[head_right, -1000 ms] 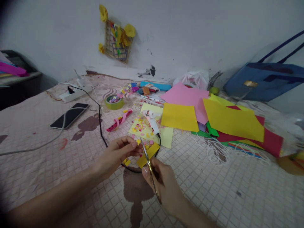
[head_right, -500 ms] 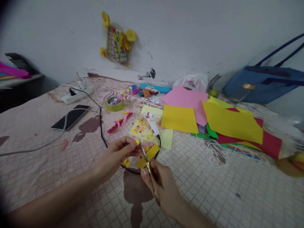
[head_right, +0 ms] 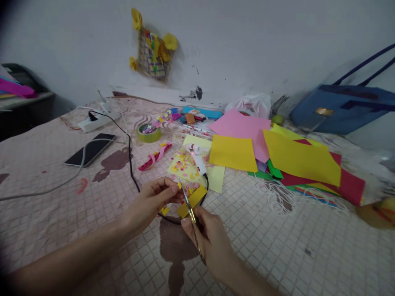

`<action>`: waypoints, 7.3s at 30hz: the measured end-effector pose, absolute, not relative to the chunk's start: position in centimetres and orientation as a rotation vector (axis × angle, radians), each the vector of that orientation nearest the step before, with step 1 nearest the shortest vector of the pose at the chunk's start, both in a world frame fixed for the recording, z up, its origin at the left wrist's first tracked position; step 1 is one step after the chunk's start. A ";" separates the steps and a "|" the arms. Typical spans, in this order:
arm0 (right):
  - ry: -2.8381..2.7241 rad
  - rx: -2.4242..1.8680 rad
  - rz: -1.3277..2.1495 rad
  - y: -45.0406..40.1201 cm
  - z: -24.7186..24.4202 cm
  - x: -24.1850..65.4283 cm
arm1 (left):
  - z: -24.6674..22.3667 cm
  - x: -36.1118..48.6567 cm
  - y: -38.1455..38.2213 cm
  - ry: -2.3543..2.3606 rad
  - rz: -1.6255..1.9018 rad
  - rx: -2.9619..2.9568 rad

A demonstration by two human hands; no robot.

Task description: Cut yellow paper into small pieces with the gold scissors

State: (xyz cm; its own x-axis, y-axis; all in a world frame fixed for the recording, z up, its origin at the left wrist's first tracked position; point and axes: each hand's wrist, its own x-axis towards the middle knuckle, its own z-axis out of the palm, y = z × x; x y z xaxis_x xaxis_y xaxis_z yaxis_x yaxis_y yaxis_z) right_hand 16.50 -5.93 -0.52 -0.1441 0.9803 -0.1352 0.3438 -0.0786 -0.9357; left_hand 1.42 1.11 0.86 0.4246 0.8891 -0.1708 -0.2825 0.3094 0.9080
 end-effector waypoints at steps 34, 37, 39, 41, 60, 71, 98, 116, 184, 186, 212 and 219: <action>-1.555 -1.486 1.215 -6.0 -0.6 16.5 | 0.7 1.2 1.3 0.769 0.876 0.973; -1.559 -1.494 1.217 -6.1 -0.8 16.6 | 1.0 1.0 1.6 0.767 0.843 0.971; -1.546 -1.491 1.226 -6.2 -1.0 16.7 | 1.1 0.8 1.9 0.760 0.823 0.970; -1.510 -1.477 1.264 -6.2 -1.3 16.7 | 1.3 0.7 2.0 0.751 0.817 0.974; -1.495 -1.474 1.269 -6.3 -0.7 16.2 | 0.8 1.7 0.9 0.786 0.907 0.935; -1.476 -1.486 1.253 -6.3 -0.7 16.2 | 0.8 2.1 0.4 0.804 0.916 0.892; -1.372 -1.499 1.089 -4.5 1.5 18.3 | 0.4 1.1 0.9 0.769 0.484 1.345; -1.373 -1.506 1.026 -4.4 0.8 18.0 | 0.0 1.6 0.5 0.794 0.527 1.360; -1.730 -1.498 1.279 -5.8 -0.2 18.3 | 1.3 0.3 2.4 0.803 0.705 1.070; -1.747 -1.499 1.266 -5.8 -0.2 18.3 | 1.4 0.3 2.4 0.804 0.712 1.070; -1.874 -1.575 1.097 -5.8 0.0 18.4 | 1.3 0.2 2.6 0.802 0.723 1.078; -1.851 -1.544 1.109 -5.8 -0.1 18.3 | 1.4 0.2 2.4 0.804 0.737 1.074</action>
